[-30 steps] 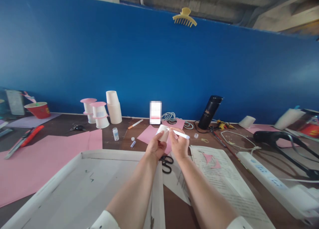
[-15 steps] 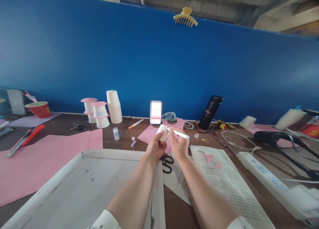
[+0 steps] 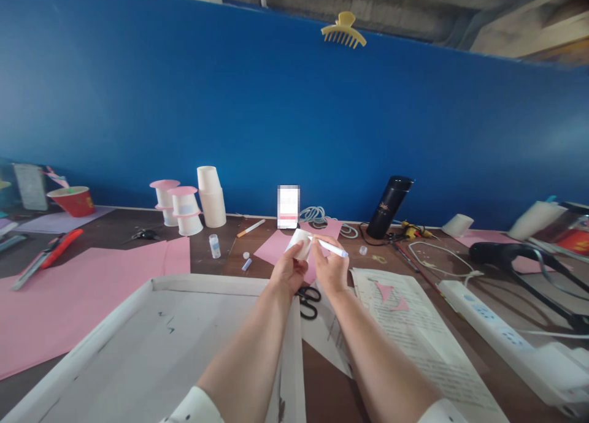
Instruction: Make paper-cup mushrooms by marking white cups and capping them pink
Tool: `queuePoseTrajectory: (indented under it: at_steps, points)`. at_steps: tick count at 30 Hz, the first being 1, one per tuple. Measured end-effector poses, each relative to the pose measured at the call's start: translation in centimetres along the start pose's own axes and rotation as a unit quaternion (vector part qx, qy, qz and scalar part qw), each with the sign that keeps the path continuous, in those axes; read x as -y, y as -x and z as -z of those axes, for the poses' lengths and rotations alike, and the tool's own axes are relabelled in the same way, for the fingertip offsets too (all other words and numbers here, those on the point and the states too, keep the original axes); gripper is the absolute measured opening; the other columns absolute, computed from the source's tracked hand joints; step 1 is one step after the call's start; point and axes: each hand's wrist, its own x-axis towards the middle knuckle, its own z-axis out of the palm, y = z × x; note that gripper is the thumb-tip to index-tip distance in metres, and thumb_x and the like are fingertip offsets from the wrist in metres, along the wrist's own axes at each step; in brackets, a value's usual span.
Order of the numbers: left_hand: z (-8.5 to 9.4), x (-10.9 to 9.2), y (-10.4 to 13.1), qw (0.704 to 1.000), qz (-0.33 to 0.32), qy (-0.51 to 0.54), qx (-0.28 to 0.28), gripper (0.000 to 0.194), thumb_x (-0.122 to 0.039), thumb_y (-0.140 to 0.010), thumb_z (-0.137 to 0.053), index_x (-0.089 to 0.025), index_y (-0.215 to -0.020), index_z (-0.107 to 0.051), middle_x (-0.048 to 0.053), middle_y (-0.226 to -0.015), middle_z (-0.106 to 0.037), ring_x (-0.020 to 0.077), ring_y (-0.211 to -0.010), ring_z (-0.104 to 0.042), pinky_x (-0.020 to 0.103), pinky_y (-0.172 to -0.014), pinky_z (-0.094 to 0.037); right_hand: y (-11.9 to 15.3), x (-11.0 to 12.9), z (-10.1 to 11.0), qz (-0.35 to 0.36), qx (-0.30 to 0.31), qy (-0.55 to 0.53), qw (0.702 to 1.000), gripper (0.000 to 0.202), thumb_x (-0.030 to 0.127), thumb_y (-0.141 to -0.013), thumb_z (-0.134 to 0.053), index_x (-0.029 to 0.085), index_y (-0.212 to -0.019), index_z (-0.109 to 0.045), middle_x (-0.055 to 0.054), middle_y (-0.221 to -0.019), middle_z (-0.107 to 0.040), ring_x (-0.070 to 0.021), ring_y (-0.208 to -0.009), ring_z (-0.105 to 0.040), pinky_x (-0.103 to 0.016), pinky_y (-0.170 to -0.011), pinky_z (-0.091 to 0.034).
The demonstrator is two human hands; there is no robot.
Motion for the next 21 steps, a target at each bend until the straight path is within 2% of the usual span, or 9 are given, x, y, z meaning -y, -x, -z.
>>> queuePoseTrajectory:
  at_steps: [21]
  points:
    - [0.10, 0.05, -0.11, 1.000, -0.015, 0.003, 0.002, 0.014, -0.008, -0.072, -0.067, -0.008, -0.086, -0.065, 0.005, -0.072, -0.066, 0.0048, -0.049, -0.056, 0.010, -0.033, -0.034, 0.09, 0.39, -0.14, 0.031, -0.010, 0.023, 0.999, 0.017, 0.032, -0.084, -0.054, 0.020, -0.085, -0.066, -0.005, -0.085, -0.073, -0.0196, -0.083, -0.067, -0.035, -0.083, -0.048]
